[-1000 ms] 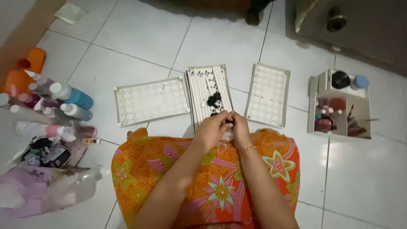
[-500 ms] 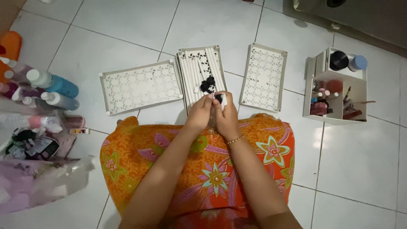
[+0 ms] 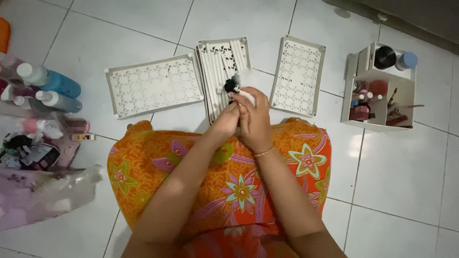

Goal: The person assembles a white plastic rack by inserting black feet into the base and then attaching white vertical rods into the holes of the perforated panels. The person handles the panels and rods one at a time, aligning and pressing them into place.

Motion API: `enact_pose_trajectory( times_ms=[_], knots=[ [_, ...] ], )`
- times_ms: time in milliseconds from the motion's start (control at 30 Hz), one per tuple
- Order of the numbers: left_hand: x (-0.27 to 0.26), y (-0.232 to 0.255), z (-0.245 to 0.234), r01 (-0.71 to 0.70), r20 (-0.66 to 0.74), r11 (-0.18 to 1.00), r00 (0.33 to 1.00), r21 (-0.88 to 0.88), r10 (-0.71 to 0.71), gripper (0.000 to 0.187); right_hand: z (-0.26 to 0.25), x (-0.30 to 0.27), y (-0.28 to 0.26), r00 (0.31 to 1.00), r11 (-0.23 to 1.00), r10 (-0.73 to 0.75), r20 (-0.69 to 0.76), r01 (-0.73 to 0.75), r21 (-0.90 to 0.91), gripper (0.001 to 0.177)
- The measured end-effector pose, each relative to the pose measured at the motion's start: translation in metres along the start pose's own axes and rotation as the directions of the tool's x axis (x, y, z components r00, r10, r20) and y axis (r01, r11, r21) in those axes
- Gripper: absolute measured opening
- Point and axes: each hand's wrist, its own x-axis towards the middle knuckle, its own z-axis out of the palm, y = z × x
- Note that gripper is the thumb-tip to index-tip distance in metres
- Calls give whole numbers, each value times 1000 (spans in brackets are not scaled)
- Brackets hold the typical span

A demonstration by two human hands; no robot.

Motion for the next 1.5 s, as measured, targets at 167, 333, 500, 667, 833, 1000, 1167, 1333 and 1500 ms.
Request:
enact_pose_trajectory(
  times_ms=[167,333,500,667,833,1000,1167,1333,1500],
  knots=[
    [1,-10,5,69,57,992,996,108,-75,48,-2,3,11,943,914,304,133,-250,-320,36],
    [2,-6,21,9,9,830,1000,558,-17,59,-1,-17,61,772,773,634,52,-634,-5,46],
    [-8,12,25,39,-50,842,999,537,-14,48,11,-40,132,682,595,732,-2,-637,491,34],
    [-8,32,-2,219,-279,749,959,625,-47,46,-24,-27,173,367,65,930,-30,-85,994,14],
    [14,13,-13,159,-361,710,921,686,143,46,-29,-21,143,378,68,917,130,-467,882,27],
    [24,-9,-11,117,-331,606,909,787,254,56,-11,-9,105,526,215,838,146,-564,798,43],
    [14,5,-8,125,-335,683,924,720,184,50,-5,-2,83,560,442,824,81,-727,525,25],
    [3,22,-1,160,-279,661,957,733,78,41,5,-4,73,675,649,737,46,-724,234,20],
    [0,24,-5,17,-223,645,945,764,240,49,-3,4,82,602,598,797,48,-798,77,18]
  ],
)
